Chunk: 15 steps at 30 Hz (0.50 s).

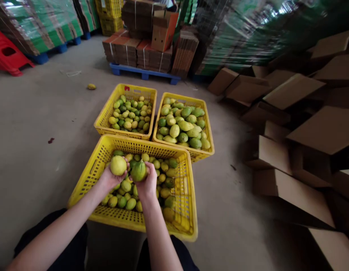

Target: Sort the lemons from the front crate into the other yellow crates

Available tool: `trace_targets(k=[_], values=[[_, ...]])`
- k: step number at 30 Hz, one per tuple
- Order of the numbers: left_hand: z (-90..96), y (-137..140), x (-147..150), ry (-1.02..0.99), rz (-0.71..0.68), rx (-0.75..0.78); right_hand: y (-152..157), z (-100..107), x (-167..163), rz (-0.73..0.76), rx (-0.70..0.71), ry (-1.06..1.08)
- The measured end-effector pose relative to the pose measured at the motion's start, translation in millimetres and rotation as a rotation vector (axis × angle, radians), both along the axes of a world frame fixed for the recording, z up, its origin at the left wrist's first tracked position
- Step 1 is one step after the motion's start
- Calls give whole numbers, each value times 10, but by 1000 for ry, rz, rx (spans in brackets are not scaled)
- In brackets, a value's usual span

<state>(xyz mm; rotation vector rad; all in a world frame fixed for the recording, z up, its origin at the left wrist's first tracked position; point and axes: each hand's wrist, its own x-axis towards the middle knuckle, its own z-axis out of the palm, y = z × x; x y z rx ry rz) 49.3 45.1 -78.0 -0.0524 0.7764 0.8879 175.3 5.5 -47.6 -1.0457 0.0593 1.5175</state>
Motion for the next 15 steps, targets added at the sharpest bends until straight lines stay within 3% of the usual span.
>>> trace_targets(k=[6, 15], values=[[203, 35, -53, 11, 101, -115, -3, 113, 34, 77, 13, 65], [256, 5, -39, -88, 54, -186, 53, 195, 22, 18, -74, 150]])
